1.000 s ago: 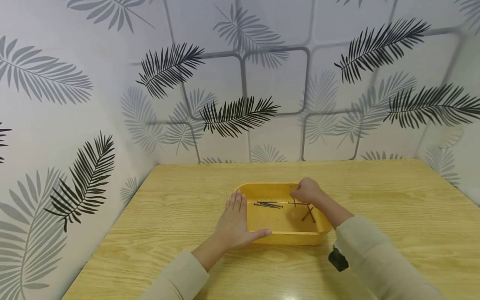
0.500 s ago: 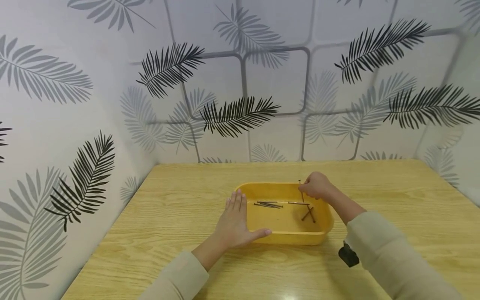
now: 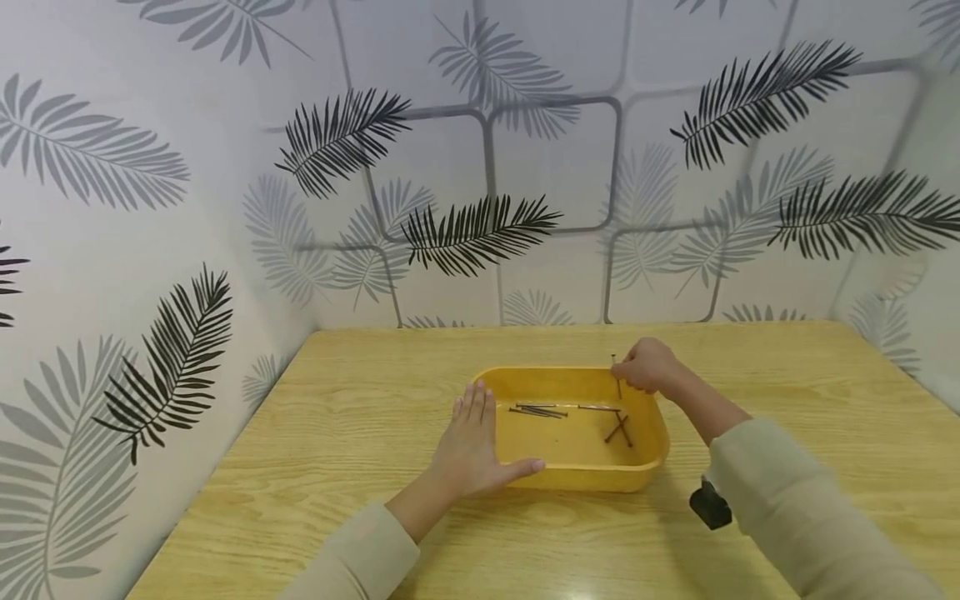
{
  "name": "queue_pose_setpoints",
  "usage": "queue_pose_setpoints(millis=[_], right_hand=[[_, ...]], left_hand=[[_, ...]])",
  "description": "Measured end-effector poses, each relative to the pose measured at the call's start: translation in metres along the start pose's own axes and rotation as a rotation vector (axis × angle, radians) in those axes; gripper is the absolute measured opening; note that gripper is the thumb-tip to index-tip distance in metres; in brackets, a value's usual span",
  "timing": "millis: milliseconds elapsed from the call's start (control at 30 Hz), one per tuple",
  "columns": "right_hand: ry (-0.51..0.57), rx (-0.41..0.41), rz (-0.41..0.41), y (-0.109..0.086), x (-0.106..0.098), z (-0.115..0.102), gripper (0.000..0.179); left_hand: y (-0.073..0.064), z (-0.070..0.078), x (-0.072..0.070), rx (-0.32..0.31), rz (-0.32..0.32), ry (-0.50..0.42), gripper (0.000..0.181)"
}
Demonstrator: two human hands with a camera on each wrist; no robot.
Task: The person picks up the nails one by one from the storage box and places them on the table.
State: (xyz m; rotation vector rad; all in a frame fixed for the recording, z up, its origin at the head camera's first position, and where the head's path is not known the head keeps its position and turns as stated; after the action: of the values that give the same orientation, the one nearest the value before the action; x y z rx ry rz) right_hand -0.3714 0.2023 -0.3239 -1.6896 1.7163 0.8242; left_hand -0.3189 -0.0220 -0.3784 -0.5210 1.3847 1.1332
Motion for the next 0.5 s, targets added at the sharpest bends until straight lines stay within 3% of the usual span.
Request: queue_pose_setpoints(millis=[500], right_hand=[[-0.001,0.026,0.003,0.000,-0.015,0.021,0.043]], left_hand=[[0.000,-0.002,0.003,-0.002,0.006,0.001,0.117]])
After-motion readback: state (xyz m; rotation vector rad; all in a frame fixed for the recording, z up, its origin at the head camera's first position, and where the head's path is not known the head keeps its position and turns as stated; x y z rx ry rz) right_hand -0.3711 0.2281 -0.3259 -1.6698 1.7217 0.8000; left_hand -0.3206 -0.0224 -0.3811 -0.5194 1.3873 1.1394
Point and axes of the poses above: each hand's wrist, its own y-axis towards the middle knuckle, its own x-axis out of the palm, z = x × y, the point moved 8 cm from there along y, towards the middle knuckle, and after that the axes turned 9 degrees about z, right-handed, at the moved point
